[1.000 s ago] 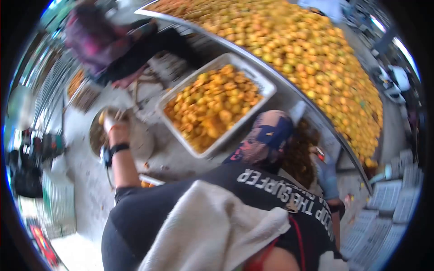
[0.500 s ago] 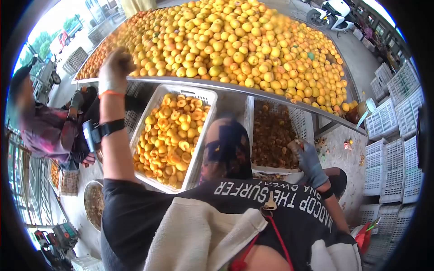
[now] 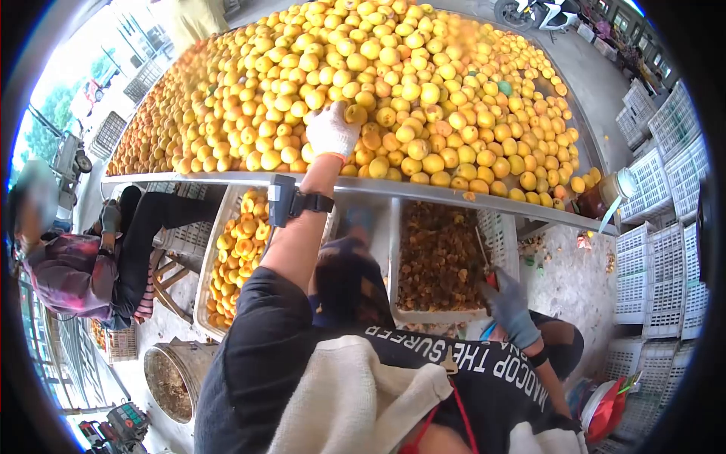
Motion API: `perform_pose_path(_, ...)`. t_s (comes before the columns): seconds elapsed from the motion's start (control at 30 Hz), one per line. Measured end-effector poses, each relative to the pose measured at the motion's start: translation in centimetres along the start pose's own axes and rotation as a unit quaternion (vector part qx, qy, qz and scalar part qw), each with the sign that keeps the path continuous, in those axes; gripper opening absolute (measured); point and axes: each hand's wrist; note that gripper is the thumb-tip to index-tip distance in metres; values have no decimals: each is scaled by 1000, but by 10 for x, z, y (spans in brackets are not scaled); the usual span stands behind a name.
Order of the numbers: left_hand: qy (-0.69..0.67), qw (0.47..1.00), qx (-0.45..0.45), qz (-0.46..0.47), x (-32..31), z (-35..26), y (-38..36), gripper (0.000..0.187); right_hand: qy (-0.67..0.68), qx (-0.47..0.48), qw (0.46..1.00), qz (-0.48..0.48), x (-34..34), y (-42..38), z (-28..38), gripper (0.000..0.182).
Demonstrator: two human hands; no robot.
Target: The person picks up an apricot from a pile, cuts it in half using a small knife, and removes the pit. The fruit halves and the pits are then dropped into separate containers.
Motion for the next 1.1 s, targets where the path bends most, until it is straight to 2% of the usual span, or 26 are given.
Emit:
perform_pose_path(0.07,112,993,1,47,-17,-6,7,51,-58,39,997,11,0,4,-8,56)
perform_pose_path(0.1,170,985,-8,36,-22,-11,9,55,-52,58,997,8,1,5,-10,53)
perform_pose_path(0.2,192,981,13,18,-28,-21,17,57,-77,58,995,11,7,9,-8,50)
perform_pose_path(0.23,182,982,39,42,-22,-26,18,58,-75,57,996,8,8,10,-13,50)
perform_pose_path(0.3,131,990,37,38,-20,-22,21,59,-117,153,981,-15,8,12,-20,48)
perform_pose_path(0.37,103,994,27,22,-18,-17,16,60,-64,157,984,-54,8,9,-14,47)
perform_pose_path(0.4,-83,995,44,25,-12,-18,10,59,-12,160,983,-92,7,9,-10,46)
perform_pose_path(0.43,-265,962,62,29,0,-20,0,58,-12,160,983,-91,5,8,-7,46)
perform_pose_path(0.47,-388,921,37,25,10,-27,-11,51,63,189,975,-94,4,7,-4,43)
perform_pose_path(0.5,-549,829,61,81,20,-36,-23,49,137,217,962,-97,2,7,1,40)
perform_pose_path(0.53,-691,706,82,135,30,-45,-36,47,137,217,962,-97,4,7,11,40)
perform_pose_path(0.63,-747,605,83,262,85,-75,-84,49,148,162,975,-48,14,-2,47,32)
perform_pose_path(0.7,-759,556,93,325,103,-85,-108,50,0,383,910,-155,14,-9,63,29)
perform_pose_path(0.73,-763,531,111,351,113,-91,-120,52,-1,375,913,-159,15,-17,80,29)
perform_pose_path(0.8,-763,519,102,372,134,-102,-140,53,26,390,912,-123,17,-36,119,28)
perform_pose_path(0.87,-767,507,86,385,150,-110,-156,54,39,364,925,-101,17,-52,137,27)
perform_pose_path(0.9,-753,533,71,378,157,-112,-162,51,54,342,935,-73,16,-58,142,26)
perform_pose_path(0.97,-711,593,45,375,174,-116,-171,47,47,362,927,-83,14,-68,149,26)
perform_pose_path(1.03,-698,610,29,374,182,-118,-178,47,35,399,912,-87,13,-74,147,22)
perform_pose_path(1.1,-675,628,8,387,189,-118,-183,44,32,399,912,-86,14,-81,147,22)
Point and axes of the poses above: each hand's wrist, its own y-axis towards the middle knuckle, its own x-axis out of the back of the hand, z = x × y, and after that the axes turned 5 degrees about x, right-handed
